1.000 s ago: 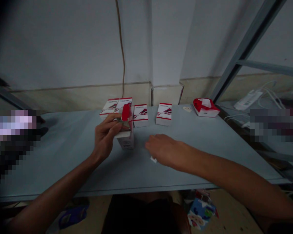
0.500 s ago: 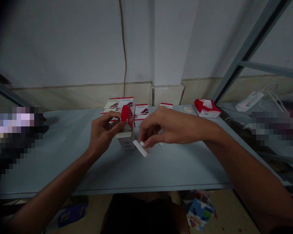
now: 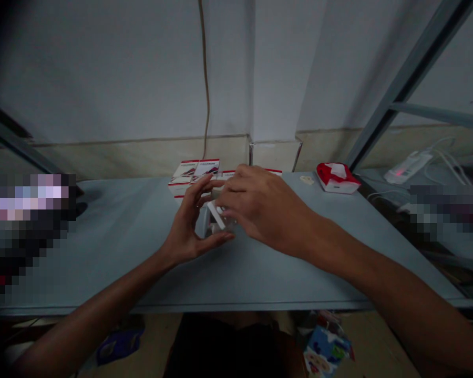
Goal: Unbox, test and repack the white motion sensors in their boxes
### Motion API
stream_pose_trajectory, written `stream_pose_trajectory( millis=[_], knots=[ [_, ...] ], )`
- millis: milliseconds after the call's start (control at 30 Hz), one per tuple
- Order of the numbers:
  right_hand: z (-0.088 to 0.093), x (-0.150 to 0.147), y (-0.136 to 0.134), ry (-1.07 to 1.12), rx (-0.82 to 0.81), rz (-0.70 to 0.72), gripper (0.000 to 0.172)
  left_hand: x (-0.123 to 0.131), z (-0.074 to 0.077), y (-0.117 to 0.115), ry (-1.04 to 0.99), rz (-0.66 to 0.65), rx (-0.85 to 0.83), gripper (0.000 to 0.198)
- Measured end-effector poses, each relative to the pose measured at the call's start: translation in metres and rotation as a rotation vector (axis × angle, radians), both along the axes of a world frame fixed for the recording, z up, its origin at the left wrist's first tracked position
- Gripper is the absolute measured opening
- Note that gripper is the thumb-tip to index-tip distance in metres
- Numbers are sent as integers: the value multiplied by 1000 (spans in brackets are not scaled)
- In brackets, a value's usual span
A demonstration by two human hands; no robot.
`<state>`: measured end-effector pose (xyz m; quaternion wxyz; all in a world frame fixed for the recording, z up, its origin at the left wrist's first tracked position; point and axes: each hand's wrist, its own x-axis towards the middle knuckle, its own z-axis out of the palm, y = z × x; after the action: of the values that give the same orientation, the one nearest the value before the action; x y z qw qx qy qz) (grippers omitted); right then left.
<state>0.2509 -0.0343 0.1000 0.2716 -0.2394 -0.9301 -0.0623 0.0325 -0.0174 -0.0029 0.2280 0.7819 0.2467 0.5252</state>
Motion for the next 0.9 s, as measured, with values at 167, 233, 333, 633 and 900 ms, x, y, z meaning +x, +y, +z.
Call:
stream_pose_trajectory(
  millis=[167,233,333,633,900],
  knots=[
    [-5,-3,3,-111,3,-125,9,5,5,-8,87,11,76,103],
    [-5,-6,2,-127,11,-170,9,6,7,-11,89,25,106,100],
    [-7,-10,1,-142,37,-248,9,7,7,-11,81,38,108,94],
    [-19,-15,3,-94,36,-315,9,6,7,-9,58,109,284,67],
    [8,24,26,88,-77,-381,26,2,11,-8,165,130,420,50]
  ],
)
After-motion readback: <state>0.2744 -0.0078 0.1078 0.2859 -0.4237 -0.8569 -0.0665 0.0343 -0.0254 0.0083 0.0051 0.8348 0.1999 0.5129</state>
